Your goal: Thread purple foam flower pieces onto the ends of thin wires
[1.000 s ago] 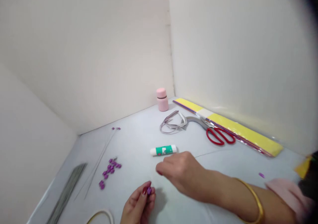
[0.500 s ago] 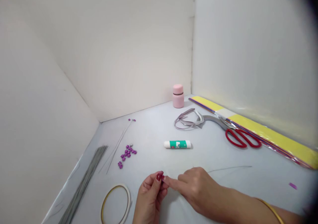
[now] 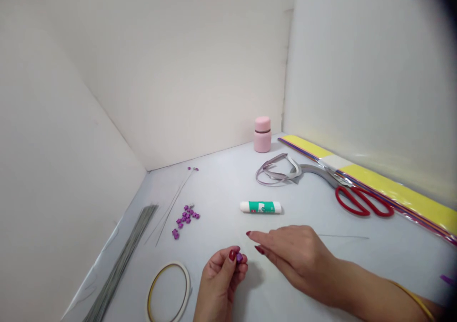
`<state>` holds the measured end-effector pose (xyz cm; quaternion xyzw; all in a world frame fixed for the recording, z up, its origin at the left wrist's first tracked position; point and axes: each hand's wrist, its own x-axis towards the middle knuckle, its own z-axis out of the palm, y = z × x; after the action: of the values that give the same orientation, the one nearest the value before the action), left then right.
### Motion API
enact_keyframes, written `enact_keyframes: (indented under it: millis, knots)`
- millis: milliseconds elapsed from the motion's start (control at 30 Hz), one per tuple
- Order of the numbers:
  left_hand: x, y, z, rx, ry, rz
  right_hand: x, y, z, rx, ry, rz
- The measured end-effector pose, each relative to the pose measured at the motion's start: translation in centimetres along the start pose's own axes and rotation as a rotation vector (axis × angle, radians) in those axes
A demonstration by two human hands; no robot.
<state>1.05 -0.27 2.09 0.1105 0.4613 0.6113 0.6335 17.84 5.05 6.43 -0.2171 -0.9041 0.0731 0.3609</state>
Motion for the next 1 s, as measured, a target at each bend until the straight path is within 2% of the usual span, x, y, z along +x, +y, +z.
enact_keyframes:
  millis: [67, 133, 167, 200, 267, 333, 400, 467, 600, 667, 767, 867, 1000]
  knots:
    - [0.1, 0.1, -0.1, 0.003, 0.029, -0.015, 0.7, -0.4, -1.4, 0.079, 0.172, 0.062]
    - [0.2, 0.2, -0.2, 0.012, 0.04, -0.024, 1.6, -0.8, -3.2, 0.18, 0.403, 0.243]
    - [0.3, 0.2, -0.2, 0.015, 0.036, -0.024, 2.1, -0.8, -4.1, 0.284, 0.609, 0.337]
    - [0.3, 0.2, -0.3, 0.019, 0.024, -0.026, 2.7, -0.7, -5.0, 0.437, 0.823, 0.32]
    - [0.5, -0.1, -0.5, 0.031, -0.022, -0.056, 3.8, 0.1, -6.4, 0.729, 1.108, 0.346]
    - [0.7, -0.6, -0.6, 0.056, -0.091, -0.095, 4.7, 1.3, -7.1, 0.972, 1.196, 0.443]
    - [0.9, -1.4, -0.5, 0.089, -0.173, -0.11, 5.1, 2.7, -7.1, 1.211, 1.212, 0.646]
    - [0.9, -2.1, -0.3, 0.1, -0.231, -0.112, 5.0, 3.9, -6.4, 1.389, 1.165, 0.84]
    - [0.8, -1.9, 0.3, 0.016, -0.239, -0.132, 4.2, 5.3, -4.5, 1.513, 1.084, 1.016]
    - [0.7, -1.2, 0.4, -0.057, -0.175, -0.118, 3.7, 5.6, -3.6, 1.53, 1.071, 1.065]
    - [0.5, 0.0, 0.4, -0.149, 0.007, -0.07, 2.7, 6.3, -2.3, 1.539, 1.037, 1.146]
    - [0.3, 0.6, 0.6, -0.151, 0.163, -0.034, 1.6, 7.3, -1.2, 1.522, 0.995, 1.237]
    - [0.2, 0.7, 1.1, -0.131, 0.205, -0.035, 0.6, 8.9, -0.3, 1.431, 0.991, 1.299]
